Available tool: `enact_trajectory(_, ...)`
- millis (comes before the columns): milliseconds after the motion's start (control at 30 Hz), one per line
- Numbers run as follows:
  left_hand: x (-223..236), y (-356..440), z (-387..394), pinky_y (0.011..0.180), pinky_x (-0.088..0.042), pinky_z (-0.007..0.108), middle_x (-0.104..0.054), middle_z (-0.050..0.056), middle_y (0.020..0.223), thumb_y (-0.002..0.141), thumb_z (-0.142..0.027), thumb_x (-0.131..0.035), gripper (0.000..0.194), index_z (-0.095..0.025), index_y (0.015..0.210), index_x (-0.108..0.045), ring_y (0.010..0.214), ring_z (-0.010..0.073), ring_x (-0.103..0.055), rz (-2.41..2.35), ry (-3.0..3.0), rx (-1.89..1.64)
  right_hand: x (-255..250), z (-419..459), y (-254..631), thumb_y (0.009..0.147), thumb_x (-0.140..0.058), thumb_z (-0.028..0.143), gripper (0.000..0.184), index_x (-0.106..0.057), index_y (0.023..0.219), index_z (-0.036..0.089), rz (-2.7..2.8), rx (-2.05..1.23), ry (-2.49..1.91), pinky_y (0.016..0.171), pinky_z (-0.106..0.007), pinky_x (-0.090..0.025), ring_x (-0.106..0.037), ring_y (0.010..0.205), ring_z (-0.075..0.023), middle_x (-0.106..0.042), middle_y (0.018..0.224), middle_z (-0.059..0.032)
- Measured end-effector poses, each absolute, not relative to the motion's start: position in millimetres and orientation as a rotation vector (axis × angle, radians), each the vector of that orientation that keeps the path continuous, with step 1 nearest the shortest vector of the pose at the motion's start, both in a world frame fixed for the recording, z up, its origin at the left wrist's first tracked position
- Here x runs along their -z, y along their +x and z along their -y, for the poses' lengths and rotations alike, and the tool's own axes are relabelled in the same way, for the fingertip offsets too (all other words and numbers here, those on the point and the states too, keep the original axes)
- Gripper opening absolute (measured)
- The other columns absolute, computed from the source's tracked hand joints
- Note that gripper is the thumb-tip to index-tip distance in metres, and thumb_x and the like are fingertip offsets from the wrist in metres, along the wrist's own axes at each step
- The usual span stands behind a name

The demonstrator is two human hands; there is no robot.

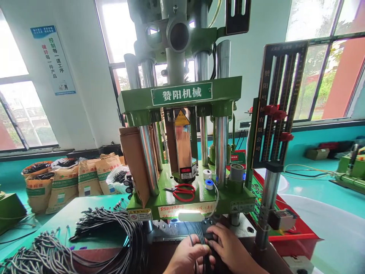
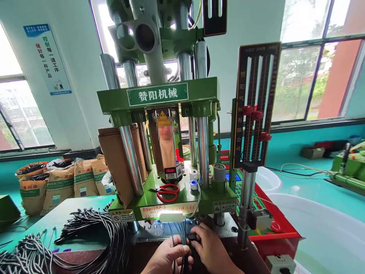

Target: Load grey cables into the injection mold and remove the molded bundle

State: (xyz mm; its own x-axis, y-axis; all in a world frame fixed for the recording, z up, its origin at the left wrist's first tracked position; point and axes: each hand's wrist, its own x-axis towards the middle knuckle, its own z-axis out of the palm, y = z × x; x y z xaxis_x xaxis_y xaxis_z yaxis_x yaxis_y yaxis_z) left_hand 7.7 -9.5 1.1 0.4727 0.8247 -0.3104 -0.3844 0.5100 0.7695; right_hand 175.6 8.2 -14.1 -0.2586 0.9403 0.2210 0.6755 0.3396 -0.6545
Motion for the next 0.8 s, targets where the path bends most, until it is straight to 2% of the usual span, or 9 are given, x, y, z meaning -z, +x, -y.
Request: enact_trajectory(800,4.4,7.6,6.1,0.058,-0.049,0.025,-0.059,0.0,0.069,0.054,-0.025,-0.08,0.047,-0.015,0.087,-0.048,0.06,0.0136,-0.062,-0.761,0.683,-0.807,12.2,-7.7,174.3,0.077,-0.048,0.017,0.025,-0.062,0.098,0.016,2.028,-0.571,-1.418,0.076,-0.028,-0.042,-0.056,0.082,-0.0171,-0.06,0.09,-0.006)
